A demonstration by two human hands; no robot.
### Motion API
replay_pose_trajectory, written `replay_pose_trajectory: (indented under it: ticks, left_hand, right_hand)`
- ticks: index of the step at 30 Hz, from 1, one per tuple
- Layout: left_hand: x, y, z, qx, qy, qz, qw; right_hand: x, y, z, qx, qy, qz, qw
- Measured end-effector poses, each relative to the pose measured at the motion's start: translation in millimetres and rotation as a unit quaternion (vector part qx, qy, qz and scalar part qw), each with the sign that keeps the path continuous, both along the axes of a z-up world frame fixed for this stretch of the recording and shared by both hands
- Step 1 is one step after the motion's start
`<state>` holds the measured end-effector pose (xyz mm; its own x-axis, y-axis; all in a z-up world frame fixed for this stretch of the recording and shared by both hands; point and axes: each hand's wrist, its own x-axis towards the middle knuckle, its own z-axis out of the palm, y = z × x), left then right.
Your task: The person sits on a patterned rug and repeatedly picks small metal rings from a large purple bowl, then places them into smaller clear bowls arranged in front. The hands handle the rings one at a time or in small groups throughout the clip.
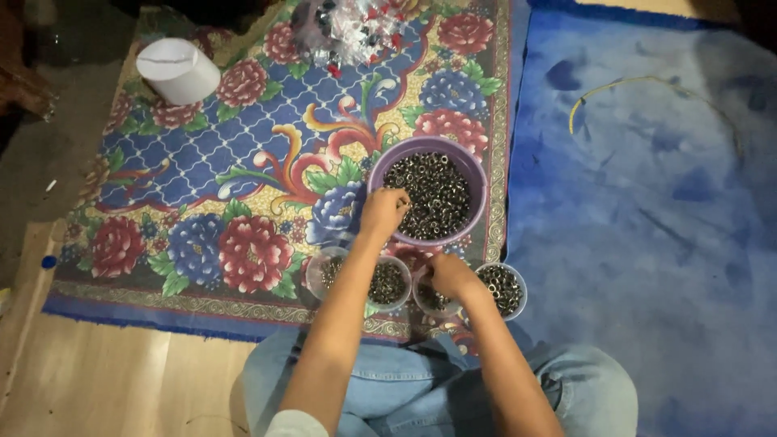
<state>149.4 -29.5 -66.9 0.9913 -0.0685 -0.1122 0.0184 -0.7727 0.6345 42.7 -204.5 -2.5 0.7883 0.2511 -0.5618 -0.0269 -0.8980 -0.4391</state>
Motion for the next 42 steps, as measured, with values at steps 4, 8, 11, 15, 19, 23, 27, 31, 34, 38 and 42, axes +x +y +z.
replay_pose_trajectory:
  ticks: [4, 8, 11, 15, 19, 23, 27, 31, 34, 38, 42]
  left_hand:
    - [-11, 3, 30, -0.063, -0.020, -0.005, 0.998]
    - [-37, 1, 78, -0.160, -0.019, 0.008, 0.987]
    - [-53, -1, 81, -0.217, -0.034, 0.017, 0.975]
    - [-75, -2, 77, -0.257, -0.046, 0.015, 0.965]
    - [-87, -1, 76, -0.290, -0.033, 0.020, 0.956]
    - [-109, 16, 68, -0.393, -0.014, 0.045, 0.918]
    - [-146, 26, 43, -0.503, 0.067, 0.161, 0.846]
    - [-168, 18, 17, -0.590, 0.175, 0.276, 0.738]
    - [-161, 11, 6, -0.579, 0.194, 0.287, 0.738]
    - [-149, 10, -7, -0.614, 0.214, 0.272, 0.710]
    - [-152, 11, 14, -0.659, 0.238, 0.264, 0.663]
  right_hand:
    - [2, -2, 11, 0.018, -0.022, 0.014, 1.000]
    - [6, 0, 24, 0.126, -0.113, -0.073, 0.983]
    - [9, -2, 36, 0.213, -0.132, -0.193, 0.949]
    - [6, 0, 62, 0.404, -0.098, -0.282, 0.865]
    - [4, 0, 37, 0.479, -0.096, -0.291, 0.823]
    - [5, 2, 24, 0.563, -0.023, -0.320, 0.762]
    - [6, -1, 10, 0.587, 0.033, -0.316, 0.744]
    - [-2, 10, 37, 0.549, 0.051, -0.307, 0.776]
    - [-6, 9, 28, 0.529, 0.037, -0.272, 0.803]
    - [-3, 11, 33, 0.486, -0.028, -0.184, 0.854]
    - [-8, 22, 58, 0.428, -0.082, -0.114, 0.893]
